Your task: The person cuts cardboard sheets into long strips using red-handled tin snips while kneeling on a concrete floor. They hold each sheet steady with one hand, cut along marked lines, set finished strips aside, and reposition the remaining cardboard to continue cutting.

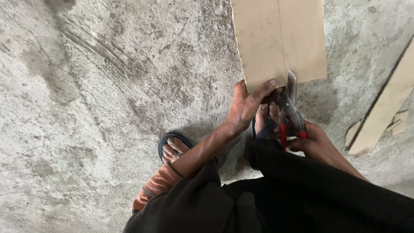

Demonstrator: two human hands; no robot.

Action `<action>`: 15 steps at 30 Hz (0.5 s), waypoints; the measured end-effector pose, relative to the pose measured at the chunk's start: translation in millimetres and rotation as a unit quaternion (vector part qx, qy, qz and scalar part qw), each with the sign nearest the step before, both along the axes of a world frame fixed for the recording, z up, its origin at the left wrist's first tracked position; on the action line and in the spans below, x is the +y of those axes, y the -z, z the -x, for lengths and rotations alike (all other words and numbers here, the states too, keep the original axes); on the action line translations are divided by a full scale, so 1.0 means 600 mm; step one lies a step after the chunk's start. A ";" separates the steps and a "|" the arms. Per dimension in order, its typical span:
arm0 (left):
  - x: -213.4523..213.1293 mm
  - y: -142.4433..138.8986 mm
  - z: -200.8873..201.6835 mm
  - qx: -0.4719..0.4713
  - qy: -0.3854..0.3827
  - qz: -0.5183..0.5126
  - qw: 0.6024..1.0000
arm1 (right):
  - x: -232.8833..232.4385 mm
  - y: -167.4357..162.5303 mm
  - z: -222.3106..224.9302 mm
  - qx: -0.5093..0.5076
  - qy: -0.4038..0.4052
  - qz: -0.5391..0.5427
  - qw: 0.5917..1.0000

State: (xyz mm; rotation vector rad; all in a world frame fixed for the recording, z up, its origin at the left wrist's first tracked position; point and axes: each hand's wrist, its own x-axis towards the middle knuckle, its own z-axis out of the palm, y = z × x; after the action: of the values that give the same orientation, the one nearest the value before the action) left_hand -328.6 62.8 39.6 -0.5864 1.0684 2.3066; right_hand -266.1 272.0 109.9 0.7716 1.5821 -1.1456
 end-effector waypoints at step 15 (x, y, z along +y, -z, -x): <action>0.004 -0.003 0.010 -0.014 0.044 -0.005 0.999 | 0.004 0.035 -0.002 -0.002 0.071 0.003 0.997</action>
State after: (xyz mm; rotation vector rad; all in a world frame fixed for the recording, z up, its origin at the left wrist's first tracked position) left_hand -334.8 65.4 41.4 -0.5555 1.0484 2.2211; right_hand -264.8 274.4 88.7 0.8926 1.5398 -1.2501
